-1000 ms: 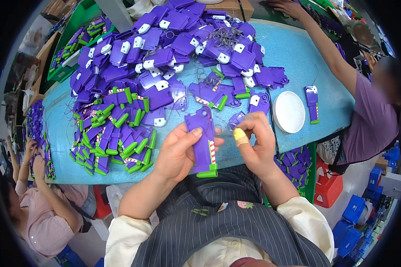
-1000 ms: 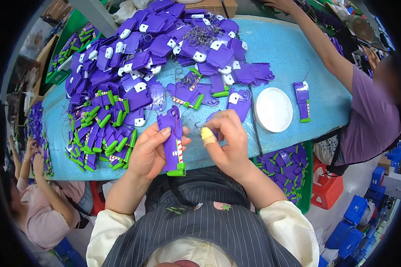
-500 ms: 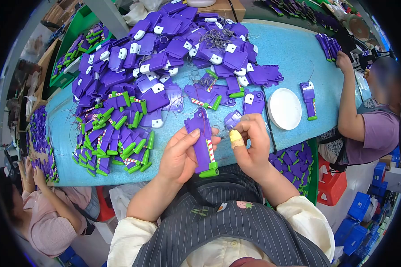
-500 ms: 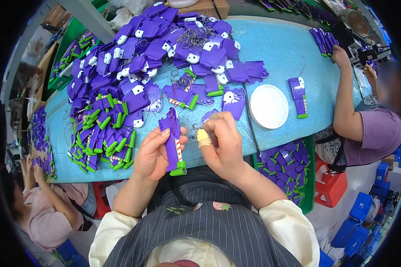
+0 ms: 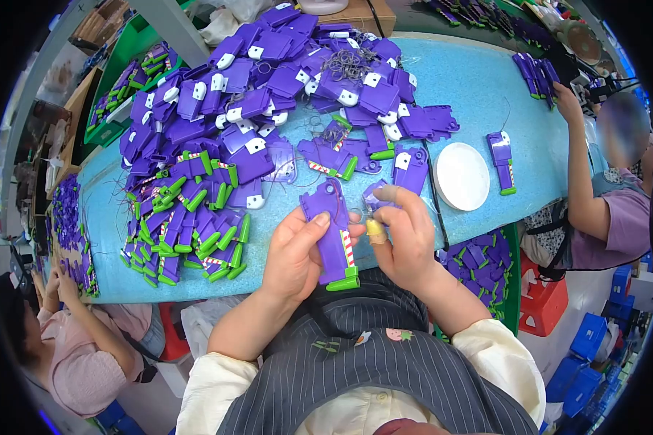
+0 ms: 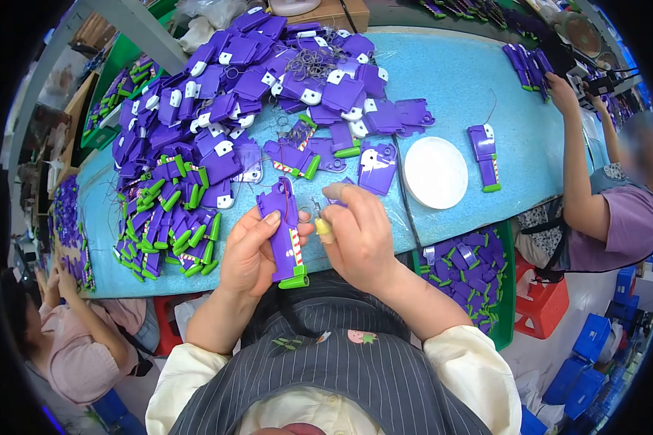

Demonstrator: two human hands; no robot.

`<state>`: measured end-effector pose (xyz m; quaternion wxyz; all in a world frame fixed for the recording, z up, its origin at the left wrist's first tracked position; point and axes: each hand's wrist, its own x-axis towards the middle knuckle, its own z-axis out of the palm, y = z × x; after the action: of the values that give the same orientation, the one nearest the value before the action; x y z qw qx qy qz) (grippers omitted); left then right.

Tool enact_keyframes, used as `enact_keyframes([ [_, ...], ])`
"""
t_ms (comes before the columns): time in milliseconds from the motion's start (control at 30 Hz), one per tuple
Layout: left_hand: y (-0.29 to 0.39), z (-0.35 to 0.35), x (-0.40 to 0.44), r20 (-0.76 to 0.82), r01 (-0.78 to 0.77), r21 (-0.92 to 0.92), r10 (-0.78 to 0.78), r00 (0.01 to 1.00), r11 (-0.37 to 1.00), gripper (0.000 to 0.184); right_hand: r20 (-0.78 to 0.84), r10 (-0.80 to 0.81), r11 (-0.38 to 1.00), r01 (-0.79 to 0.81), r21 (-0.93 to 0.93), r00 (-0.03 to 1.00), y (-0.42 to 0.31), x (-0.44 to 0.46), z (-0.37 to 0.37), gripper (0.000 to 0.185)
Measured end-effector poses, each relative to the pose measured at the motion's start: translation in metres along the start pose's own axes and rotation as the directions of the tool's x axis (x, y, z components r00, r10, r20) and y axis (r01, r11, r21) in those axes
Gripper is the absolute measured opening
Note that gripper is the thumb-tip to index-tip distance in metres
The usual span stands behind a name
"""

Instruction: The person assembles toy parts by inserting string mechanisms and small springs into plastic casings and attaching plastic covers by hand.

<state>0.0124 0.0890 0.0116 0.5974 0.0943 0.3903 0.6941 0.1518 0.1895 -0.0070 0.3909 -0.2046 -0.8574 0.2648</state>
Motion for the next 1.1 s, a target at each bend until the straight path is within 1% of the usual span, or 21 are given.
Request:
enact_keyframes([
  [67, 0.002, -0.001, 0.001, -0.011, 0.04, -0.051, -0.041, 0.999, 0.998, 0.024, -0.038, -0.188, 0.975, 0.181, -0.129, 0.981, 0.004, 0.004, 0.004, 0.023],
  [167, 0.004, -0.005, 0.004, -0.021, 0.139, -0.145, -0.144, 0.989, 0.98, 0.024, -0.049, -0.272, 0.942, 0.255, -0.217, 0.961, 0.01, 0.004, 0.007, 0.023],
  [200, 0.004, -0.006, 0.004, -0.023, 0.197, -0.187, -0.205, 0.978, 0.962, 0.024, -0.045, -0.273, 0.942, 0.258, -0.216, 0.961, 0.011, 0.004, 0.007, 0.023],
  [300, -0.001, -0.01, 0.006, 0.029, 0.201, -0.27, -0.2, 0.979, 0.942, 0.026, -0.035, -0.305, 0.931, 0.29, -0.223, 0.952, 0.015, 0.003, 0.013, 0.025],
  [333, -0.002, -0.009, 0.006, 0.031, 0.201, -0.271, -0.2, 0.979, 0.941, 0.026, -0.045, -0.271, 0.954, 0.262, -0.148, 0.962, 0.017, 0.002, 0.017, 0.026],
  [367, -0.003, -0.007, 0.007, 0.014, 0.145, -0.244, -0.146, 0.989, 0.959, 0.025, -0.054, -0.236, 0.97, 0.232, -0.073, 0.97, 0.017, 0.002, 0.019, 0.028],
  [433, -0.006, -0.003, 0.009, 0.002, 0.086, -0.216, -0.088, 0.996, 0.973, 0.025, -0.048, -0.234, 0.97, 0.23, -0.075, 0.971, 0.016, 0.007, 0.017, 0.029],
  [500, -0.009, 0.001, 0.011, -0.012, -0.166, -0.085, 0.166, 0.986, 0.983, 0.024, -0.044, -0.231, 0.971, 0.227, -0.074, 0.972, 0.013, 0.01, 0.015, 0.029],
  [533, -0.009, 0.0, 0.012, -0.01, -0.168, -0.083, 0.168, 0.986, 0.982, 0.024, -0.029, -0.155, 0.985, 0.157, 0.07, 0.987, 0.011, 0.011, 0.012, 0.028],
  [567, -0.009, -0.002, 0.012, 0.017, -0.234, 0.019, 0.233, 0.972, 0.972, 0.023, -0.004, -0.082, 0.974, 0.081, 0.21, 0.997, 0.01, 0.012, 0.01, 0.027],
  [600, -0.009, -0.002, 0.013, 0.053, -0.297, 0.119, 0.293, 0.955, 0.947, 0.023, -0.009, -0.083, 0.975, 0.083, 0.207, 0.996, 0.01, 0.015, 0.006, 0.027],
  [700, -0.006, -0.003, 0.011, 0.09, -0.305, 0.161, 0.293, 0.952, 0.939, 0.023, 0.095, -0.143, 0.984, 0.131, 0.122, 0.985, 0.012, 0.02, -0.008, 0.026],
  [767, -0.006, -0.002, 0.009, 0.11, -0.297, 0.194, 0.281, 0.953, 0.935, 0.024, 0.269, -0.073, 0.989, 0.036, 0.142, 0.96, 0.012, 0.022, -0.017, 0.028],
  [800, -0.008, 0.0, 0.008, 0.101, -0.306, 0.22, 0.291, 0.951, 0.926, 0.024, 0.266, -0.075, 0.989, 0.037, 0.144, 0.961, 0.01, 0.02, -0.019, 0.028],
  [867, -0.012, 0.004, 0.008, 0.098, -0.313, 0.249, 0.298, 0.949, 0.916, 0.025, 0.384, 0.265, 0.821, -0.416, 0.391, 0.885, 0.006, 0.013, -0.024, 0.028],
  [900, -0.016, 0.006, 0.009, 0.075, -0.34, 0.239, 0.332, 0.94, 0.909, 0.024, 0.381, 0.266, 0.821, -0.415, 0.391, 0.885, 0.004, 0.01, -0.02, 0.028],
  [967, -0.016, 0.006, 0.01, 0.054, -0.371, 0.232, 0.369, 0.928, 0.899, 0.023, 0.012, -0.012, 0.996, 0.011, 0.089, 1.0, 0.004, 0.003, -0.005, 0.026],
  [1000, -0.011, 0.002, 0.011, 0.018, -0.172, 0.028, 0.172, 0.985, 0.985, 0.023, 0.01, -0.013, 0.996, 0.012, 0.09, 1.0, 0.006, 0.001, -0.003, 0.026],
  [1033, -0.007, -0.001, 0.011, 0.023, 0.041, -0.18, -0.037, 0.999, 0.983, 0.023, -0.038, -0.154, 0.987, 0.152, -0.054, 0.987, 0.008, 0.0, -0.001, 0.024],
  [1067, -0.006, -0.005, 0.01, 0.02, 0.04, -0.178, -0.037, 0.999, 0.983, 0.023, -0.063, -0.298, 0.939, 0.28, -0.2, 0.952, 0.011, -0.002, 0.001, 0.022],
  [1100, -0.006, -0.01, 0.008, 0.091, 0.125, -0.227, -0.107, 0.99, 0.966, 0.025, -0.062, -0.307, 0.931, 0.286, -0.229, 0.95, 0.018, -0.004, 0.003, 0.02],
])
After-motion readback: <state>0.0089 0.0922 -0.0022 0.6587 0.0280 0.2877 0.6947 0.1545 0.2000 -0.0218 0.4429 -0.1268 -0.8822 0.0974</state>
